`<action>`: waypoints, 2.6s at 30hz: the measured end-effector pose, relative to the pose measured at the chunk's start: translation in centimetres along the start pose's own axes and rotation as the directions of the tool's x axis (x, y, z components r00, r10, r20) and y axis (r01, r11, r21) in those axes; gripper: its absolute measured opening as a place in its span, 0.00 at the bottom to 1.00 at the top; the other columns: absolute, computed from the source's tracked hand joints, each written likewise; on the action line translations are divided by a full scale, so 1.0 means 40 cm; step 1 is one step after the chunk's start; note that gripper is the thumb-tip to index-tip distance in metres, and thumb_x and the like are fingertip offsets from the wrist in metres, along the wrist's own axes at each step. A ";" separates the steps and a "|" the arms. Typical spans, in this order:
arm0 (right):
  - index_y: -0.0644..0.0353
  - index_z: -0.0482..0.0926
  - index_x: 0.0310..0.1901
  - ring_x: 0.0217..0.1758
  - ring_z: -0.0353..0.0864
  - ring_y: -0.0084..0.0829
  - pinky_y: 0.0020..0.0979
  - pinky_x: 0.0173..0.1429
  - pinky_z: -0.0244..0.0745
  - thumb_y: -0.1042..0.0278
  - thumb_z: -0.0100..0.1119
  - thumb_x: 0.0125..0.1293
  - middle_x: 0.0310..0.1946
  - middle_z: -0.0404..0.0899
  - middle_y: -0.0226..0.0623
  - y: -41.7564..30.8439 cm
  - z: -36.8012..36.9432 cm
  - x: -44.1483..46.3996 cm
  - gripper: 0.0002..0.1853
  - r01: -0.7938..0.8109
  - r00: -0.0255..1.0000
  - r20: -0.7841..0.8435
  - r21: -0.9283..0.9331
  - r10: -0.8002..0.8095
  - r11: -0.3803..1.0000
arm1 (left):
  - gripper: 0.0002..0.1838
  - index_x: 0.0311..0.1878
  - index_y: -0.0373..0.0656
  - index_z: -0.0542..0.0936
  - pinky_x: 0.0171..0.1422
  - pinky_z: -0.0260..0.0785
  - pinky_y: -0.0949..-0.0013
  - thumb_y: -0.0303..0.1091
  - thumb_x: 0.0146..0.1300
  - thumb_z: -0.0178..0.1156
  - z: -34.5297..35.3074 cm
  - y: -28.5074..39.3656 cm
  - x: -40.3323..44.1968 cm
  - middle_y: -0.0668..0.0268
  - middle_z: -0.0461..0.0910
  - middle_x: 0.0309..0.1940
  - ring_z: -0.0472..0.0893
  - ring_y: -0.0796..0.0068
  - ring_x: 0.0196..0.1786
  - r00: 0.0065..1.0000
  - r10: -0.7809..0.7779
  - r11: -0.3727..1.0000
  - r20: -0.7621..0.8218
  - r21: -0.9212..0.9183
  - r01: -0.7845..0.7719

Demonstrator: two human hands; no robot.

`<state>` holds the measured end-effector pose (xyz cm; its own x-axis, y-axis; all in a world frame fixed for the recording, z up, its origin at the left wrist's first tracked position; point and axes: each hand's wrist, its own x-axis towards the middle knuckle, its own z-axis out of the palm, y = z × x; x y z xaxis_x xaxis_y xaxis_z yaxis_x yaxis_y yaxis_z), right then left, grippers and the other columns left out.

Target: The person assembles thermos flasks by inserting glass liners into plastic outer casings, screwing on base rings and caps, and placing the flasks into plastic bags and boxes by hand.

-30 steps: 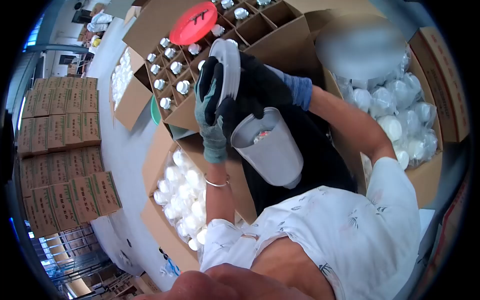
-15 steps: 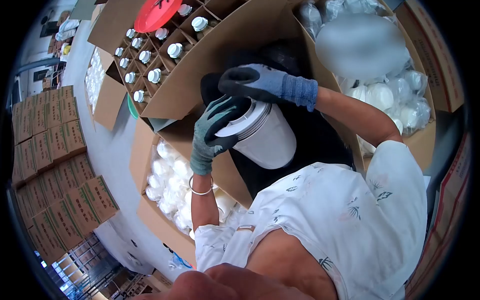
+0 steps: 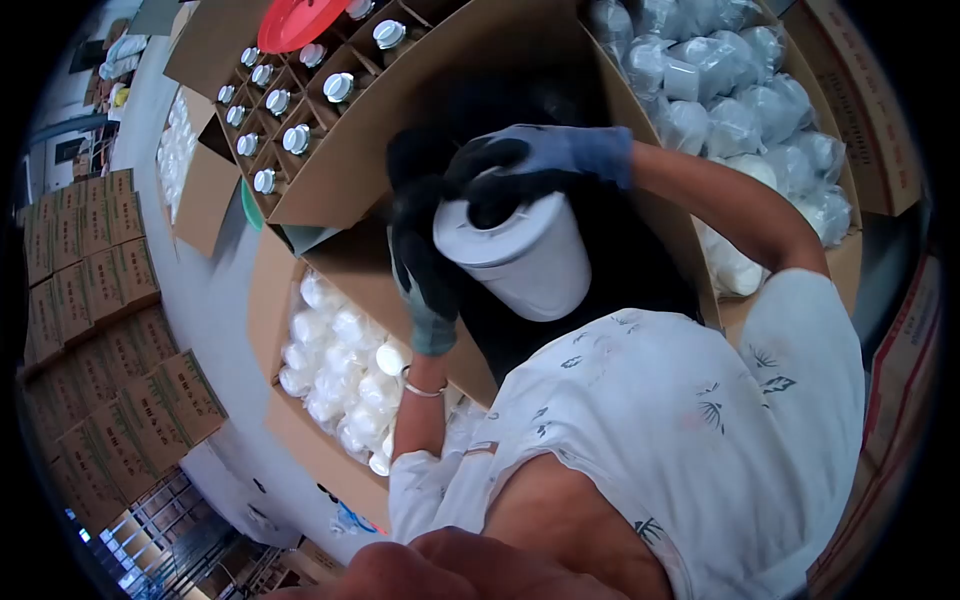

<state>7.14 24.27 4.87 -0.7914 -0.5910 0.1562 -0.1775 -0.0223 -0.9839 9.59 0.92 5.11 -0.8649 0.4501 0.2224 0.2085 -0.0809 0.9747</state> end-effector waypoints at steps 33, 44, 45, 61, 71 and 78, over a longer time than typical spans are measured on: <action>0.61 0.60 0.68 0.68 0.63 0.32 0.33 0.74 0.54 0.56 0.48 0.72 0.63 0.66 0.39 0.118 0.087 -0.349 0.28 0.084 0.612 -0.648 0.624 0.454 0.777 | 0.25 0.45 0.43 0.81 0.71 0.60 0.50 0.23 0.37 0.63 0.146 0.160 0.099 0.60 0.80 0.50 0.75 0.53 0.59 0.779 0.233 0.668 0.582 0.486 -0.563; 0.58 0.58 0.69 0.69 0.61 0.30 0.32 0.73 0.54 0.51 0.50 0.71 0.66 0.63 0.38 0.068 0.015 -0.307 0.31 0.046 0.731 -0.660 0.302 0.174 0.952 | 0.20 0.47 0.41 0.81 0.62 0.69 0.59 0.26 0.46 0.63 0.117 0.087 0.120 0.60 0.81 0.49 0.79 0.63 0.53 0.932 0.124 0.890 0.340 0.376 -0.256; 0.58 0.58 0.69 0.69 0.61 0.30 0.32 0.73 0.54 0.50 0.50 0.71 0.65 0.63 0.38 0.053 0.016 -0.301 0.32 0.053 0.741 -0.662 0.224 0.112 0.973 | 0.20 0.49 0.39 0.81 0.58 0.73 0.64 0.26 0.49 0.64 0.077 0.030 0.108 0.58 0.82 0.48 0.81 0.65 0.50 0.979 -0.142 0.987 0.147 0.090 0.130; 0.55 0.64 0.65 0.64 0.66 0.34 0.37 0.68 0.61 0.42 0.52 0.65 0.62 0.65 0.41 -0.071 0.005 -0.234 0.33 0.055 0.757 -0.644 0.234 0.112 0.971 | 0.14 0.45 0.31 0.81 0.49 0.72 0.68 0.28 0.58 0.57 0.089 -0.002 0.145 0.59 0.83 0.40 0.80 0.70 0.41 0.990 -0.142 0.977 -0.023 0.158 0.144; 0.59 0.78 0.53 0.51 0.78 0.32 0.34 0.57 0.73 0.58 0.62 0.64 0.46 0.79 0.39 -0.019 -0.205 0.186 0.19 0.331 0.824 -0.362 -0.314 -0.435 0.890 | 0.15 0.49 0.31 0.80 0.56 0.73 0.64 0.30 0.62 0.57 -0.206 0.083 0.121 0.57 0.82 0.44 0.81 0.66 0.47 0.925 -0.189 0.977 -0.330 0.037 0.212; 0.54 0.75 0.52 0.52 0.75 0.41 0.40 0.57 0.67 0.59 0.63 0.55 0.47 0.75 0.44 0.175 -0.490 0.657 0.23 -0.249 0.874 -0.220 -0.968 -0.433 -0.010 | 0.18 0.50 0.32 0.78 0.51 0.73 0.65 0.40 0.68 0.54 -0.306 -0.044 -0.002 0.61 0.81 0.44 0.80 0.70 0.44 0.748 -0.343 0.931 -0.568 -0.310 0.192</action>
<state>-26.38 24.41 3.81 -0.7436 -0.3291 0.5821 -0.3678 0.9283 0.0550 3.71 -9.85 3.68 -0.9778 -0.1413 -0.1550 -0.1135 -0.2646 0.9577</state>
